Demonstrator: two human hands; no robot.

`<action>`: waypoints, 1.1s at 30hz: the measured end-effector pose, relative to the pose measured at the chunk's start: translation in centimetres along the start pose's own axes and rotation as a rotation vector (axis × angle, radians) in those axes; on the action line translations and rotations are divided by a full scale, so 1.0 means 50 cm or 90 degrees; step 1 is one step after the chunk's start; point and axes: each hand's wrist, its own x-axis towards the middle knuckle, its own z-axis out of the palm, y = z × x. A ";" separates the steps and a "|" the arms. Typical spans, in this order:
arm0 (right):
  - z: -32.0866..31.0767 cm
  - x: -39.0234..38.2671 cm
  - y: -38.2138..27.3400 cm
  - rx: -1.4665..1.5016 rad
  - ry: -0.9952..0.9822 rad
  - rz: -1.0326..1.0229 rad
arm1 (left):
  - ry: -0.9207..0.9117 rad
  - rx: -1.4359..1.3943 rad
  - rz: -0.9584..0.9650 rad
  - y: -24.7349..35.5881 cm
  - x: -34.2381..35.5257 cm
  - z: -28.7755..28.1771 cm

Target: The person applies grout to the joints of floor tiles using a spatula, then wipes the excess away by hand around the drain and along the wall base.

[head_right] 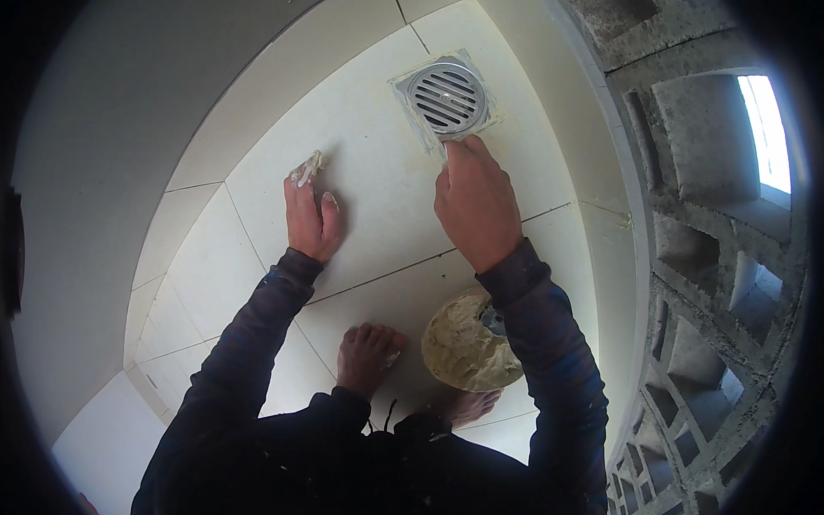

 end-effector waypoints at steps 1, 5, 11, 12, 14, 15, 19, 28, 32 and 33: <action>0.007 0.002 -0.002 -0.003 0.001 0.000 | 0.000 0.000 -0.001 -0.003 0.000 -0.002; 0.049 0.017 -0.007 0.017 0.032 -0.018 | 0.012 0.004 0.023 -0.019 0.000 -0.011; 0.066 0.036 -0.028 0.050 0.077 -0.018 | -0.001 -0.006 -0.006 -0.028 -0.006 -0.029; 0.059 0.034 -0.031 0.090 0.104 -0.020 | -0.005 -0.017 -0.014 -0.025 -0.007 -0.031; 0.040 0.024 -0.031 0.128 0.132 -0.022 | 0.004 -0.017 0.001 -0.016 -0.007 -0.032; 0.031 0.017 -0.030 0.163 0.119 0.034 | 0.011 -0.017 0.015 -0.010 -0.007 -0.032; -0.013 -0.017 -0.032 0.267 0.029 0.193 | -0.004 -0.020 -0.014 0.016 -0.014 -0.038; -0.004 -0.043 -0.010 0.129 0.045 0.047 | -0.012 -0.007 -0.014 0.042 -0.016 -0.028; 0.011 -0.032 -0.002 0.123 0.023 0.051 | 0.008 0.006 0.010 0.024 -0.014 -0.015; 0.014 -0.029 -0.003 0.124 0.020 0.044 | 0.019 0.006 0.018 0.019 -0.013 -0.015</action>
